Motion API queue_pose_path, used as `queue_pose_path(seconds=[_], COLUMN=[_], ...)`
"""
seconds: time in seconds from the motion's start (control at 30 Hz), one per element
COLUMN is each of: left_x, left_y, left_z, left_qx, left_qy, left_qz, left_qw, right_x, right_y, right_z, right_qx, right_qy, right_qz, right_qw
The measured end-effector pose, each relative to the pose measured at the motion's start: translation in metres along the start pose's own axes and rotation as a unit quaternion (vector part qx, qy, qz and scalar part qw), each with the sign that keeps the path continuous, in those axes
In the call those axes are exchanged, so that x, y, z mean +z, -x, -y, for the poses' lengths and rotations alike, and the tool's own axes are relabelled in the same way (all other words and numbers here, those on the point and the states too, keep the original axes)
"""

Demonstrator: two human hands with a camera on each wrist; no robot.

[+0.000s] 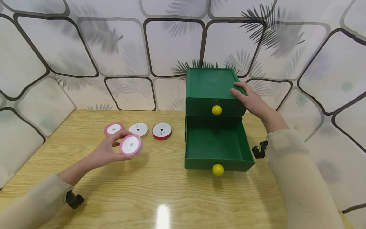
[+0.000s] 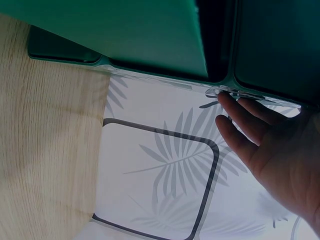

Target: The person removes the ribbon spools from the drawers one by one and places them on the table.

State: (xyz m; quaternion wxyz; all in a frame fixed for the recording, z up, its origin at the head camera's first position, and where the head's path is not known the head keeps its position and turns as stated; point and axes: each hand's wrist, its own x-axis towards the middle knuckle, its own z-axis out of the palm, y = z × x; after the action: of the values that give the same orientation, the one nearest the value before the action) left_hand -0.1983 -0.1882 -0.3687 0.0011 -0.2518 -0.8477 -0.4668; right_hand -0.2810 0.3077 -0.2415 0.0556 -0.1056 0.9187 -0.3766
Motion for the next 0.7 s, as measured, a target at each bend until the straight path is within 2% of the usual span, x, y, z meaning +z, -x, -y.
queue_pose_path(seconds=[0.33, 0.47, 0.7], left_x=[-0.028, -0.038, -0.053], left_y=[0.016, 0.021, 0.028], left_z=[0.026, 0.033, 0.042], left_qx=[-0.029, -0.047, -0.059], left_qy=[-0.048, -0.057, -0.055], left_qz=[-0.001, 0.004, 0.020], left_qw=[0.9984, 0.9973, 0.9965], right_x=[0.001, 0.001, 0.001], right_y=[0.001, 0.001, 0.002], right_z=[0.000, 0.001, 0.002], right_qx=[-0.001, -0.001, -0.001], right_qy=[-0.001, 0.000, -0.002], right_qz=[-0.003, -0.004, -0.004], right_qw=[1.000, 1.000, 1.000])
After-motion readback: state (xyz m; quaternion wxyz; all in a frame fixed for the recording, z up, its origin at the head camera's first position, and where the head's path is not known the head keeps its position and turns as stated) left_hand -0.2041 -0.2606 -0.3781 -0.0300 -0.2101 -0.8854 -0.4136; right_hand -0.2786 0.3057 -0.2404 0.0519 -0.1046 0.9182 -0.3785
